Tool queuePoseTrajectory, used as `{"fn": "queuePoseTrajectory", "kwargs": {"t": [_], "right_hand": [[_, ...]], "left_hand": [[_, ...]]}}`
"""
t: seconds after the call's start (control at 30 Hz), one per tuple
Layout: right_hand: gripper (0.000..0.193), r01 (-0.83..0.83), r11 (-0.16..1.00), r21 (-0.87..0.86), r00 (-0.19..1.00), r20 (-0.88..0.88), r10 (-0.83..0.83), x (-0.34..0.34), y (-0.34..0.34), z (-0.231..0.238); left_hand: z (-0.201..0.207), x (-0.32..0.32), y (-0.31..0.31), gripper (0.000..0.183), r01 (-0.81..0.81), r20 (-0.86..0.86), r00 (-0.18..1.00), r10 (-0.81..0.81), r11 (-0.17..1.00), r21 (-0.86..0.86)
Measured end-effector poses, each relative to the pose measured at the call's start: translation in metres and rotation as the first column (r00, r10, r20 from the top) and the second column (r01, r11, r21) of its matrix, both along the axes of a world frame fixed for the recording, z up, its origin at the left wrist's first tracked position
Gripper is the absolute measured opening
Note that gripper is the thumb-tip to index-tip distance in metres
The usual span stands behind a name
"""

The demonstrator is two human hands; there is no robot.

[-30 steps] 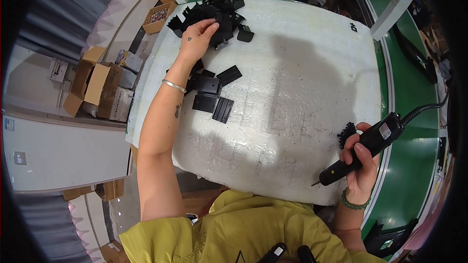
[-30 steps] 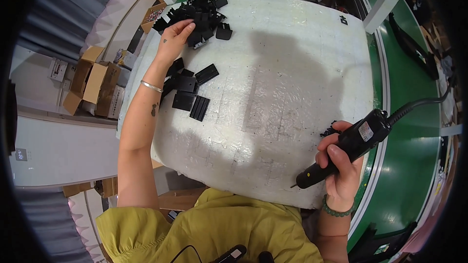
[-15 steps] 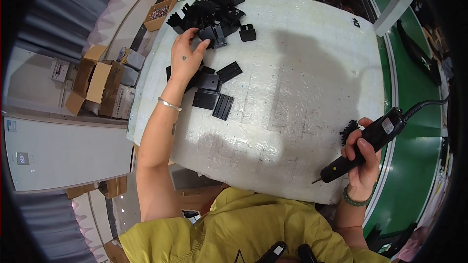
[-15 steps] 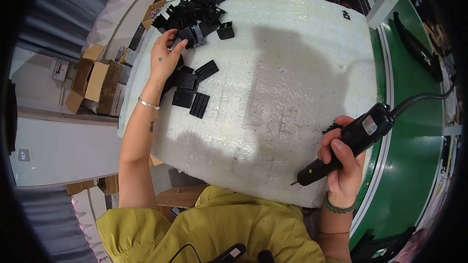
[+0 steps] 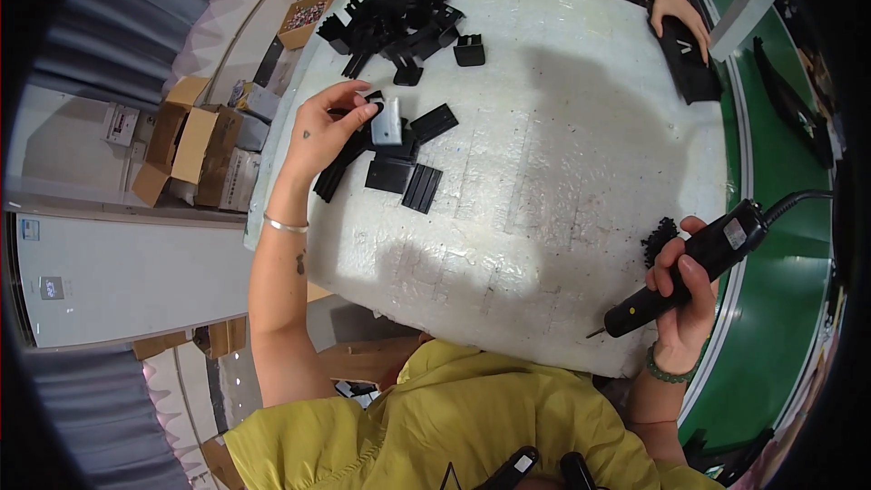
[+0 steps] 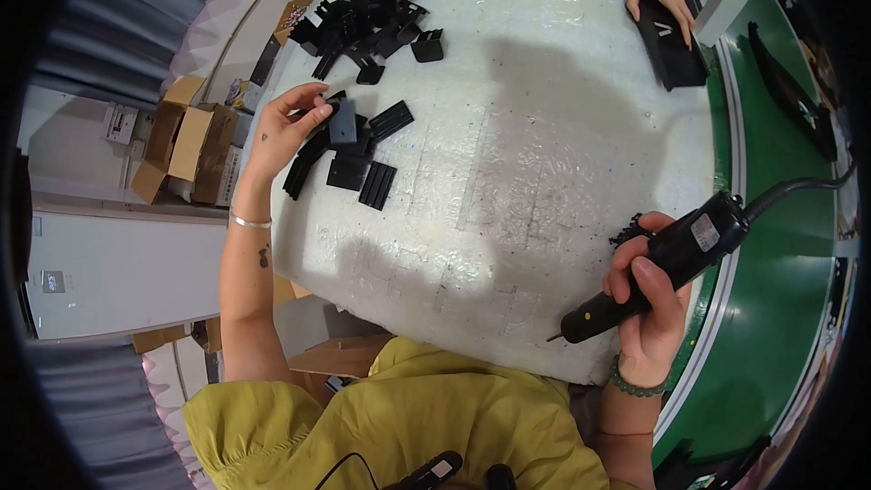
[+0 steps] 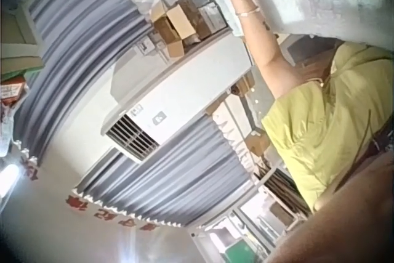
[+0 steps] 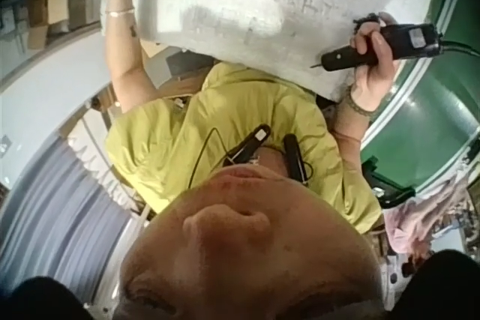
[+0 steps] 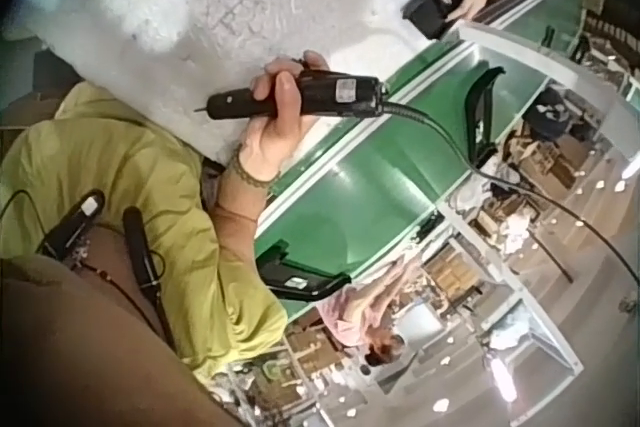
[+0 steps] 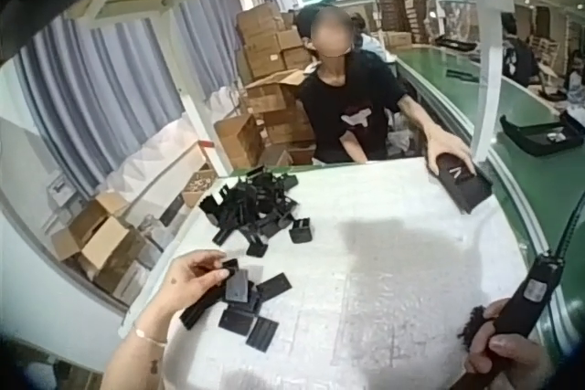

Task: Assembling plastic components by inserting screws into a housing using an electric screwdriver.

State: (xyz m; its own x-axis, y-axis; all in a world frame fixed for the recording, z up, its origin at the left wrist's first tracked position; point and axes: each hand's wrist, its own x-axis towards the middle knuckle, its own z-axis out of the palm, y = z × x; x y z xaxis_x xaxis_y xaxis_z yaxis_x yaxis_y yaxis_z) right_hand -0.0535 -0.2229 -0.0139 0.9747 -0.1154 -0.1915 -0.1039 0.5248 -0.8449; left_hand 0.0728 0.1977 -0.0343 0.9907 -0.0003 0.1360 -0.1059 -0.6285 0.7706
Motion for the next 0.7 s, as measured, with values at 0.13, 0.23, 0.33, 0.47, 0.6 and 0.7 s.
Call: {"fn": "queuePoseTrajectory", "kwargs": {"t": [0.13,0.23,0.33,0.47,0.6,0.7], "right_hand": [[0.047,-0.015,1.000,-0.007,1.000,0.016,0.015,-0.001,0.002,0.001],[0.047,-0.020,1.000,0.014,1.000,0.016,0.019,0.001,0.005,0.000],[0.047,0.000,1.000,0.021,1.000,0.010,0.000,-0.003,0.001,0.001],[0.045,-0.010,0.999,0.036,1.000,0.004,0.010,-0.009,-0.004,0.007],[0.044,-0.092,0.995,0.036,0.996,-0.020,0.092,0.002,-0.013,0.009],[0.043,-0.056,0.998,0.028,0.998,0.000,0.056,0.000,-0.031,0.018]], "left_hand": [[-0.026,-0.009,0.039,0.039,-0.376,0.318,0.911,0.262,0.844,0.383],[-0.047,-0.018,0.041,0.048,-0.258,0.129,0.965,0.229,0.919,0.297],[-0.040,-0.027,-0.002,0.046,-0.166,0.159,0.981,0.115,0.918,0.361],[-0.029,-0.040,-0.027,0.043,-0.035,0.103,0.995,0.003,0.949,0.314],[-0.006,-0.052,-0.045,0.035,-0.164,0.202,0.975,0.093,0.913,0.372],[0.015,-0.033,-0.090,0.026,0.078,0.043,0.996,-0.080,0.996,0.041]]}}
